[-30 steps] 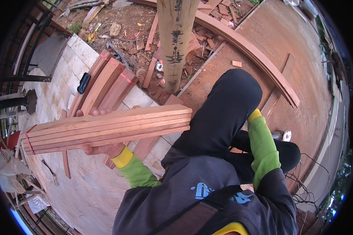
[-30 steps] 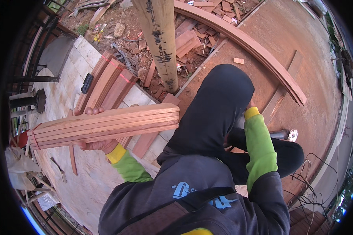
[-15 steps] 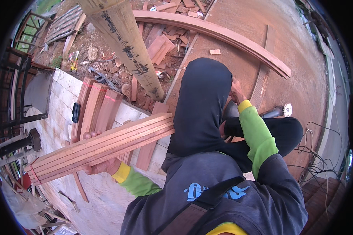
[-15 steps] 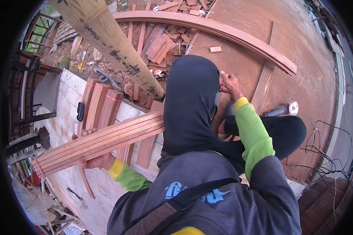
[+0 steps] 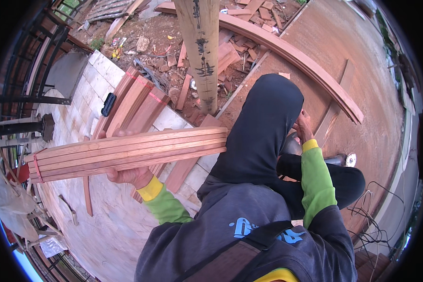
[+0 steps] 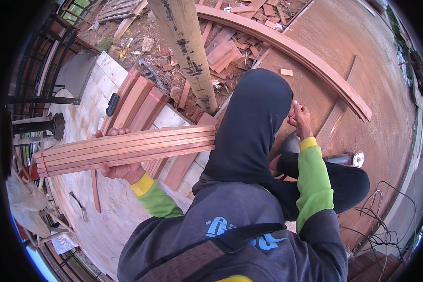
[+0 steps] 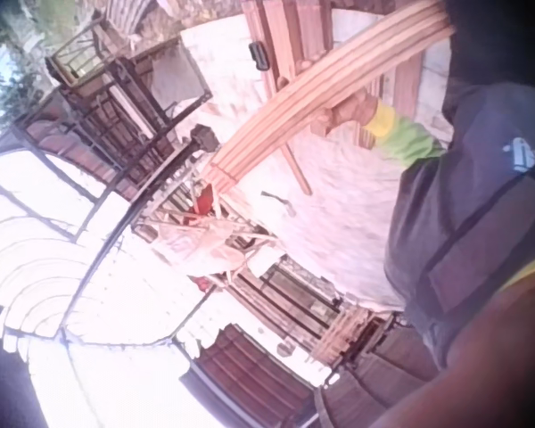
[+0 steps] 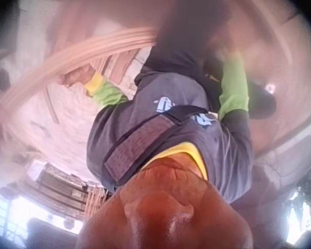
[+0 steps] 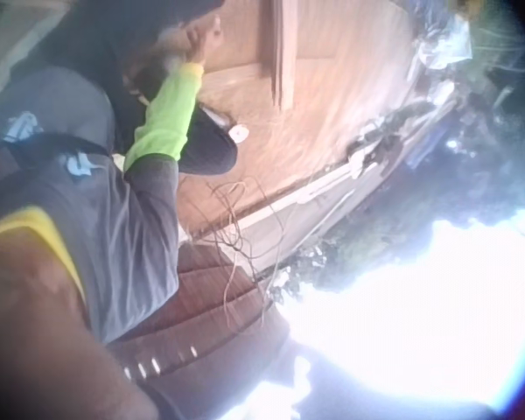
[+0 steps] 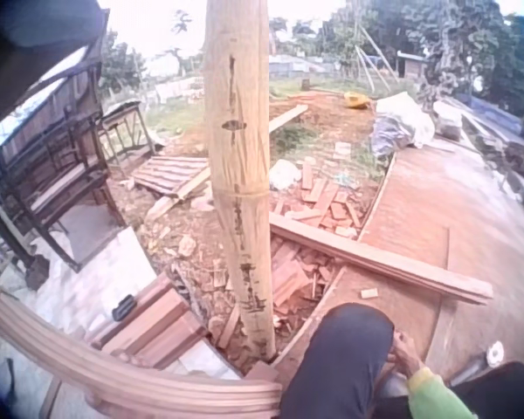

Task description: The person uses an angle grinder to cut several small wooden planks into smaller pieces. They hold the wood with one hand and operate the tool with the other, creating a pile of cut pieces. Finally, they stack the cut wood pieces together.

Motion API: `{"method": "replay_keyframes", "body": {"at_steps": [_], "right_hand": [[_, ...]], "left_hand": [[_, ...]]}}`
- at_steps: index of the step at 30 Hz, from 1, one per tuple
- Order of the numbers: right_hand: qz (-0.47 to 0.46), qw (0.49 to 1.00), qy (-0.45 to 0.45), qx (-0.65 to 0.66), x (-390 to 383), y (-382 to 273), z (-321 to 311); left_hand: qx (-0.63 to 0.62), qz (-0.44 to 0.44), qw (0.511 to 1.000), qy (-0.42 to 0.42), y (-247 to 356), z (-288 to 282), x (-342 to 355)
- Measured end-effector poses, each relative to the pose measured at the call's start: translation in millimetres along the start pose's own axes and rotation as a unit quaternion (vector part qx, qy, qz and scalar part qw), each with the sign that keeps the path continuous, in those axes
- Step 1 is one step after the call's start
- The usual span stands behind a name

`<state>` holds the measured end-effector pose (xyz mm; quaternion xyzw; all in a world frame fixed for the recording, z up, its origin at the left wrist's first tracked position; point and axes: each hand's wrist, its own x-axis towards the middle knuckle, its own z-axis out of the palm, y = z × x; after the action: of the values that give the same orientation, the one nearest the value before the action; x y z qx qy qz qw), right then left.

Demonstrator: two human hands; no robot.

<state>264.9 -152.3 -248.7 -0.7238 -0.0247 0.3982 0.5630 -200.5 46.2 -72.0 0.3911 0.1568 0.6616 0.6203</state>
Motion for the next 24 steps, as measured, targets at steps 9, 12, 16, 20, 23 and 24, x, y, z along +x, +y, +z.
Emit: {"method": "replay_keyframes", "body": {"at_steps": [9,12,16,20,23,24], "right_hand": [[-0.013,0.999,-0.029,0.008,-7.8,0.8,2.7],[0.002,1.0,-0.02,0.012,-2.0,-3.9,8.1],[0.002,0.999,0.023,0.025,8.5,-7.3,-1.3],[0.02,0.997,0.029,0.075,7.1,-2.8,-6.5],[0.044,0.996,0.025,0.078,9.3,3.4,-17.5],[0.054,0.995,0.019,0.078,9.7,5.1,-15.0]], "left_hand": [[0.032,0.004,0.999,0.006,4.3,-1.6,6.6],[0.028,0.001,1.0,0.005,13.6,-3.7,5.8],[-0.009,-0.027,0.999,-0.027,3.3,-4.5,-3.0],[-0.006,-0.042,0.998,-0.037,1.6,-1.7,-1.3],[-0.013,-0.05,0.998,-0.022,-4.3,2.6,-2.9],[-0.022,-0.038,0.999,-0.032,-4.4,6.1,-0.9]]}}
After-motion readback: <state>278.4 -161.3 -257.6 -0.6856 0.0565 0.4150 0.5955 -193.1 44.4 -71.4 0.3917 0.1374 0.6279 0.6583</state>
